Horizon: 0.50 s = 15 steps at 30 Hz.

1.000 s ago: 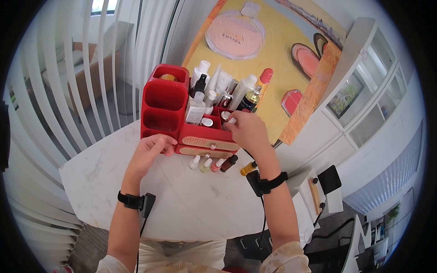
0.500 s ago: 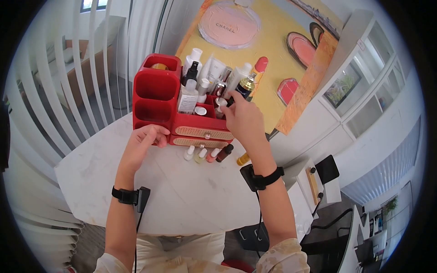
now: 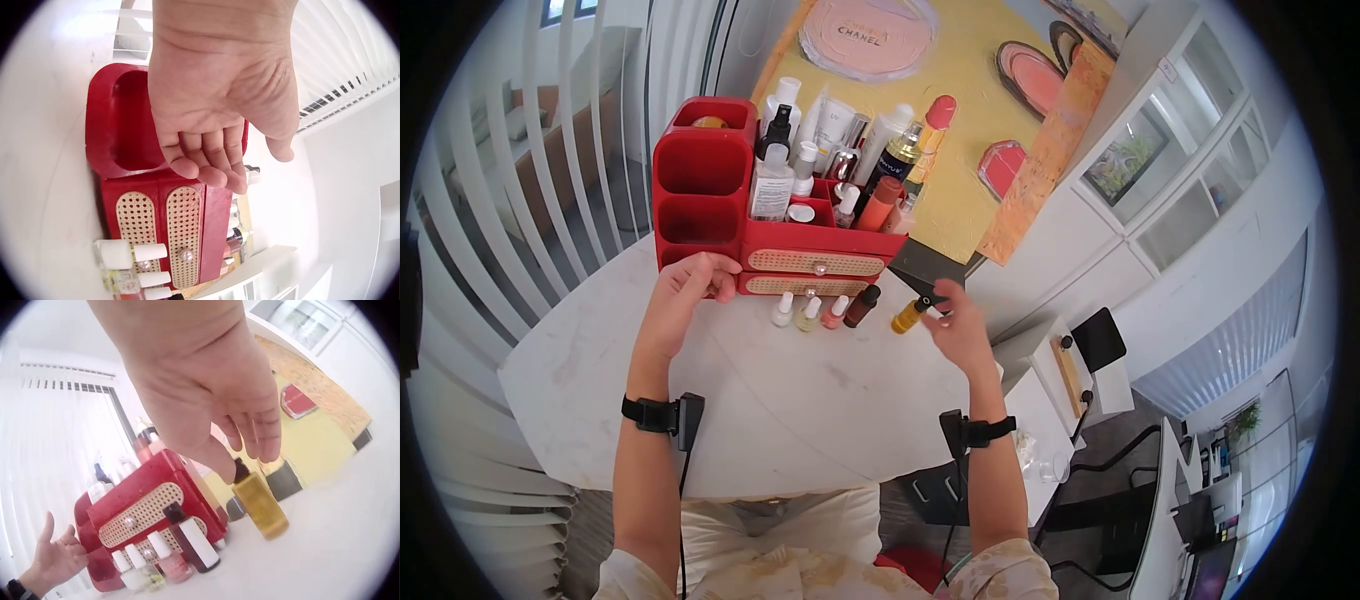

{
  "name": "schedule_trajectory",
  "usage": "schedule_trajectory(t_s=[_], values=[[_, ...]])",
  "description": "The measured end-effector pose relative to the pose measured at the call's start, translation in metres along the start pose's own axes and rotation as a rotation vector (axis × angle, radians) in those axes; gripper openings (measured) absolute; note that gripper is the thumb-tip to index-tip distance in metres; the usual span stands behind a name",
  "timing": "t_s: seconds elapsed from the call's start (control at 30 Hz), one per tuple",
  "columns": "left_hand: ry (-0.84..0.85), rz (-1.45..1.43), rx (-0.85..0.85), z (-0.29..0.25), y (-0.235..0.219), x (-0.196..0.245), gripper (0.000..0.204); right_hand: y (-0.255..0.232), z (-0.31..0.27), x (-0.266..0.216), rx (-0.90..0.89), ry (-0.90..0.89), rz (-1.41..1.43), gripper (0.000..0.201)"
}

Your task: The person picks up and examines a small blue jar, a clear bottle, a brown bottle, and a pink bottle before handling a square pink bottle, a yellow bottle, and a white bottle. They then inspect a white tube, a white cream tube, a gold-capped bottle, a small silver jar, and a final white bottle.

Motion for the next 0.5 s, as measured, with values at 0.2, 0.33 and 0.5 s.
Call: schedule_trajectory(t_s=[0.2, 0.33, 0.5], values=[[0.003, 0.005, -0.023, 0.0, 0.0, -0.002, 0.044, 0.033, -0.009, 0.016, -0.09, 0.125, 0.109, 0.051], [-0.01, 0.007, -0.021, 0.001, 0.0, -0.005, 0.043, 0.023, -0.003, 0.009, -0.095, 0.15, 0.063, 0.045], [-0.012, 0.003, -0.059, 0.0, 0.003, -0.004, 0.044, -0.01, 0.006, -0.044, -0.082, 0.384, 0.414, 0.037]])
Point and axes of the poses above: each hand's wrist, its own z-axis towards the middle knuckle, its own y-axis out of the palm, x = y × z, the point moved 4 cm from there along z, towards the middle knuckle, and after that the axes turned 11 degrees about x, right-handed, at the moved point
